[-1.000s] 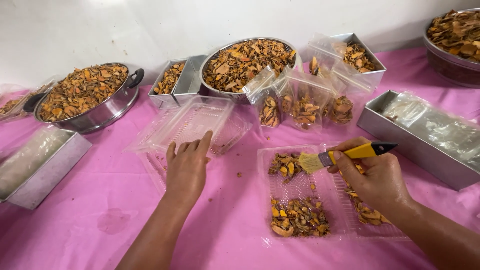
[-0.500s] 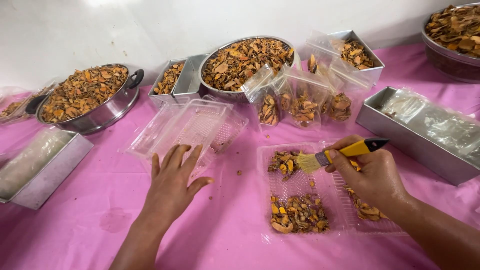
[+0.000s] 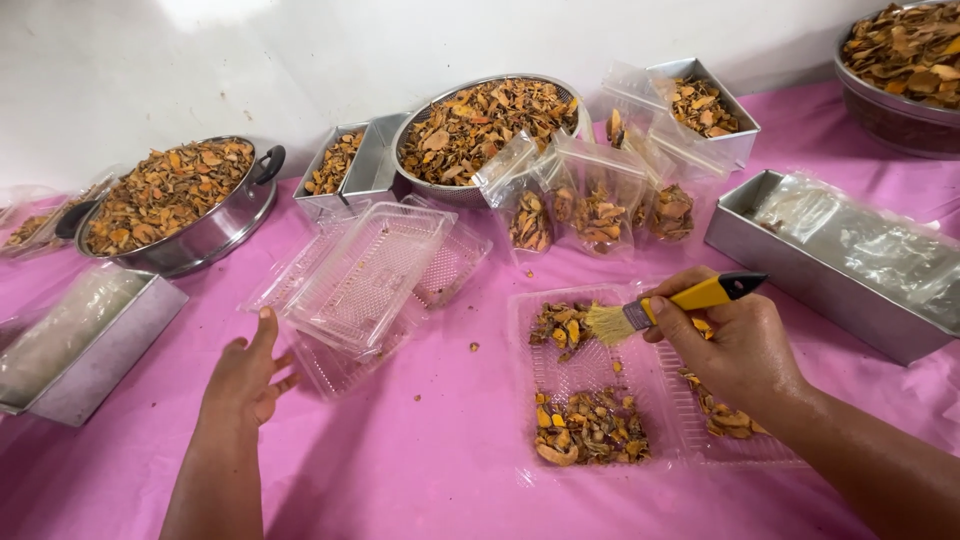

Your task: Arranging dried turmeric or ginger slices into plastic packaging trays using a brush and hands.

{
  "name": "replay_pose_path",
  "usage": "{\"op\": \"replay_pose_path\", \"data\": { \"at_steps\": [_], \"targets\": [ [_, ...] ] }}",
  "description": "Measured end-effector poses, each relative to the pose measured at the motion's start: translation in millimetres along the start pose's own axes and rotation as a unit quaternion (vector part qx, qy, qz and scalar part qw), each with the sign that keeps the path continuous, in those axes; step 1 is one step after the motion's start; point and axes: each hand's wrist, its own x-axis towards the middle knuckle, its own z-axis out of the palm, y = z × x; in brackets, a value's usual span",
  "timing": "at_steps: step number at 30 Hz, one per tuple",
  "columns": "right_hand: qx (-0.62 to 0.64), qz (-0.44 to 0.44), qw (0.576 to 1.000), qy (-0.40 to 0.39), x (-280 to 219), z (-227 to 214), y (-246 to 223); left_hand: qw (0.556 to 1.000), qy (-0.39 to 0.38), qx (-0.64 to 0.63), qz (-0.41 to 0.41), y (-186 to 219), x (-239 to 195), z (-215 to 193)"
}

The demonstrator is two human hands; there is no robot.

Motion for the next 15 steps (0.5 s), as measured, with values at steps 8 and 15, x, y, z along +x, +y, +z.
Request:
{"op": "replay_pose_path", "data": {
  "at_steps": [8, 15],
  "targets": [
    [-0.011, 0.135, 0.991, -0.001, 6.4, -3.4, -17.4, 0.976, -0.125, -0.159, -0.081, -58.1, 101.2, -12.3],
    [-0.158, -0.347, 0.91, -0.166, -1.7, -4.2, -21.5, 0.976, -0.14, -0.165, -0.03, -71.1, 71.7, -14.0]
  ]
}}
